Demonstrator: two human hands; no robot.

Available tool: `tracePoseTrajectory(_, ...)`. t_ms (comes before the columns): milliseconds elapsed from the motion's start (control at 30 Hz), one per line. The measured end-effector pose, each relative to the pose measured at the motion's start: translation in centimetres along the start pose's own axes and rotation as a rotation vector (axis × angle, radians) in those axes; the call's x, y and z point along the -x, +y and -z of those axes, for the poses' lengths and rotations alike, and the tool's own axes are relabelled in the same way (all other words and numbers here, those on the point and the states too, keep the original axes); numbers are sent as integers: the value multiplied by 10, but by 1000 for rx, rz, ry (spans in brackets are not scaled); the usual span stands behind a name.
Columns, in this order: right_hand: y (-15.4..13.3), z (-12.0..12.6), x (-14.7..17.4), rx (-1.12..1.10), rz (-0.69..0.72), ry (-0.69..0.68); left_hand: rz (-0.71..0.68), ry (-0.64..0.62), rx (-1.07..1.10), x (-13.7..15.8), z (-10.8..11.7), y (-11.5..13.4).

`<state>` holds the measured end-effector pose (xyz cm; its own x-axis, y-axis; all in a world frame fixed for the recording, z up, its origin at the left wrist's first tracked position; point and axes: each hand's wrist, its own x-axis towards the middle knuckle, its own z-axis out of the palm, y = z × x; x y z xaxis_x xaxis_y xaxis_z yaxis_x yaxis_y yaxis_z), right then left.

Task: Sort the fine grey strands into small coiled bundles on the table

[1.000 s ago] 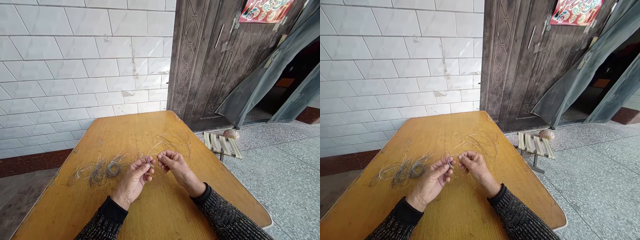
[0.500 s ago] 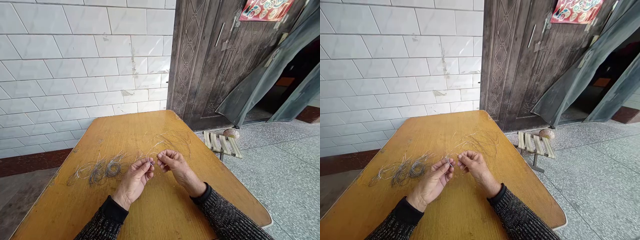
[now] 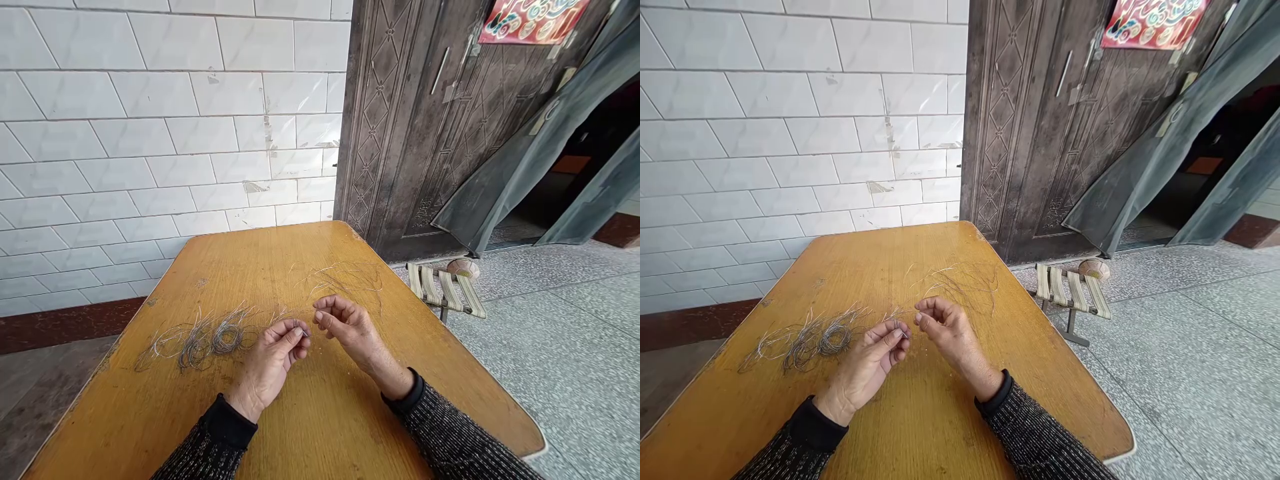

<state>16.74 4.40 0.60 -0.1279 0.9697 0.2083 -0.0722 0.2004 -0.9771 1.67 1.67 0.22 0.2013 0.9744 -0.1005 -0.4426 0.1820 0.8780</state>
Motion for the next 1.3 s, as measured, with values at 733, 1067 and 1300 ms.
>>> tracePoseTrajectory(733,1,-1,6,594,538,-100,-88,57,-281,2,2,-5)
tracePoseTrajectory(1067,5,-6,6,332,202,-8,-19,61,-38,2,0,-1)
tracePoseTrajectory(1300,8,-6,5,399,257,-10,-6,37,-15,2,-2,0)
